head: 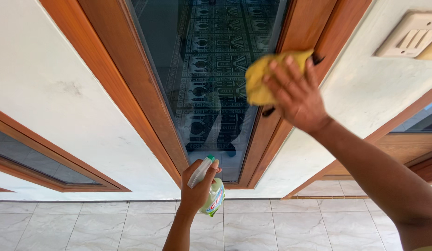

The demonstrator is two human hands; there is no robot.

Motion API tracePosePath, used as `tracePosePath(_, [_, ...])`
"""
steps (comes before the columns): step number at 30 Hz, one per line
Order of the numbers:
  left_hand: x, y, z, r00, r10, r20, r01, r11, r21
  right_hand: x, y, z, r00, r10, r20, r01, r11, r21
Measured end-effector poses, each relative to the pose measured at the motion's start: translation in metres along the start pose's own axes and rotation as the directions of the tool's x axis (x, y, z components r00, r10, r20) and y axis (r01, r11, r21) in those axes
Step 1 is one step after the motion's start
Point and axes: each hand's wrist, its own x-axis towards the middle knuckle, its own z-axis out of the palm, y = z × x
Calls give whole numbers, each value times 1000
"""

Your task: The person cleans the glass pane and wooden frame of a door by wiping them with a cloth while holding a spray bottle.

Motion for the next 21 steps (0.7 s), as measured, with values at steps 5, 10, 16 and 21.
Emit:
tracePosePath(5, [-5,5,-1,999,31,-18,-31,999,-17,4,-30,20,986,102,-130,-93,993,70])
tracePosePath(10, [-11,6,-14,999,18,-51,-19,1000,-16,-109,-103,86,889,-373,266,328,924,198])
tracePosePath(16, [-19,8,-31,996,-1,-87,3,1000,24,-152,-119,120,720,-564,404,533,823,198])
tracePosePath(21, [-14,16,-46,996,-3,-94,4,1000,5,-64,-51,65,885,-390,253,361,920,156])
